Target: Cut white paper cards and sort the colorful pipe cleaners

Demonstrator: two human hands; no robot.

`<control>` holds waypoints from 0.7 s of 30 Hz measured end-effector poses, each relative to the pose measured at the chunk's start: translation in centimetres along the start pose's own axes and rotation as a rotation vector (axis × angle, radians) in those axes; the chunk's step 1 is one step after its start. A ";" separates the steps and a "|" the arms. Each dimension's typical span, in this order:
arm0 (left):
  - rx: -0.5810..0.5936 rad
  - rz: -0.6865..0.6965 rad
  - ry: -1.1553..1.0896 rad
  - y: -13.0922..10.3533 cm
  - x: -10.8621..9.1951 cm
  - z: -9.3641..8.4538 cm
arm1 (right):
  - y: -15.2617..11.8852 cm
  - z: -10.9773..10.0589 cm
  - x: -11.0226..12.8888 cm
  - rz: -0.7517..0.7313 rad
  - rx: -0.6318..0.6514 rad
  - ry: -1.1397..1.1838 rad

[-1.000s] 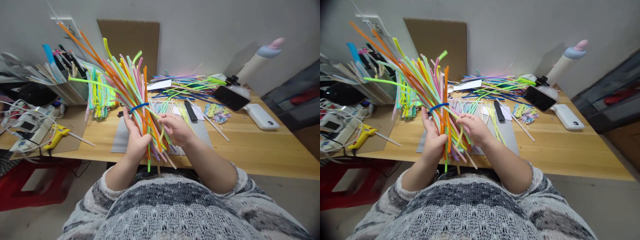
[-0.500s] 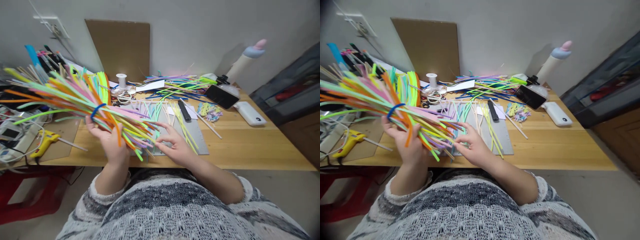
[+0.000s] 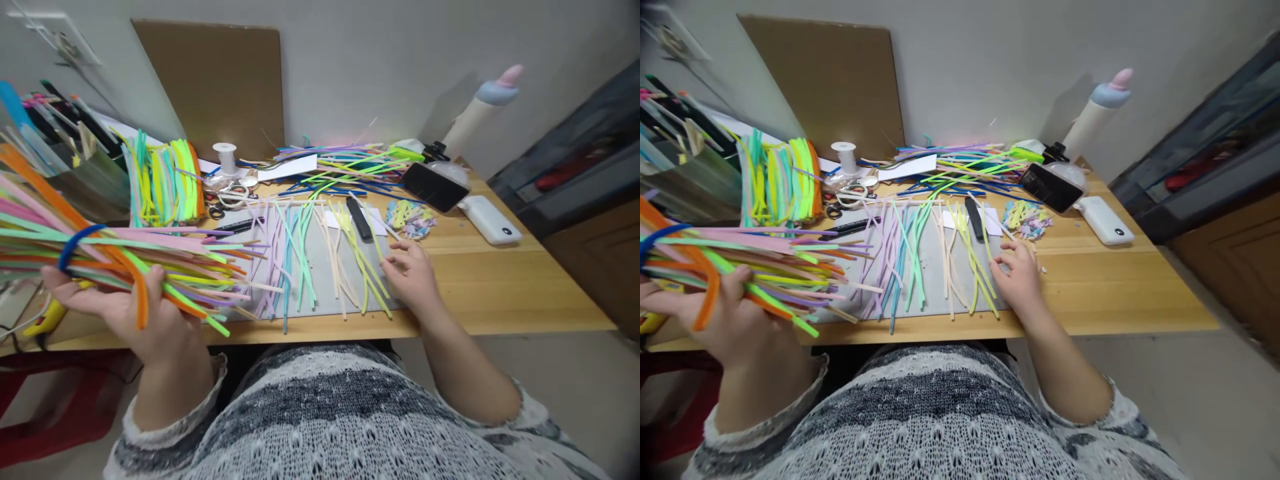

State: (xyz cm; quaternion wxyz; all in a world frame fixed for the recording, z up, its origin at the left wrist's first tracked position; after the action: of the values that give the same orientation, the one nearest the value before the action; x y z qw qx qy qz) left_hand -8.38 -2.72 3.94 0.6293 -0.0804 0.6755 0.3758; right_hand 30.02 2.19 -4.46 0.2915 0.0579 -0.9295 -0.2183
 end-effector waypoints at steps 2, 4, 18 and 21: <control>-0.075 0.167 -0.010 -0.1 -0.1 -0.1 | -0.1 0.5 0.2 0.009 0.034 -0.055; -0.078 0.250 -0.018 0.2 0.3 0.0 | -0.2 0.6 0.6 -0.008 0.045 -0.099; -0.063 0.221 -0.121 1.0 1.5 1.1 | -0.5 1.9 0.2 -0.010 0.244 -0.109; -0.075 0.173 -0.094 0.9 1.0 1.4 | -0.2 1.5 -0.1 0.019 0.223 -0.073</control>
State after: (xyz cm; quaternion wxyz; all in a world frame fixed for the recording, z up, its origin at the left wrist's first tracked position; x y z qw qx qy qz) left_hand -7.98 -0.83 3.46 0.6219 -0.0275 0.6351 0.4572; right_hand 29.29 2.56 -5.70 0.2513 0.0733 -0.9585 -0.1126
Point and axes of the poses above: each hand's wrist, its own y-axis towards the middle knuckle, its own z-axis out of the palm, x = y × z, the point moved 4 cm from there along y, towards the middle knuckle, and after that the axes turned 4 degrees about -z, right-handed, at the moved point
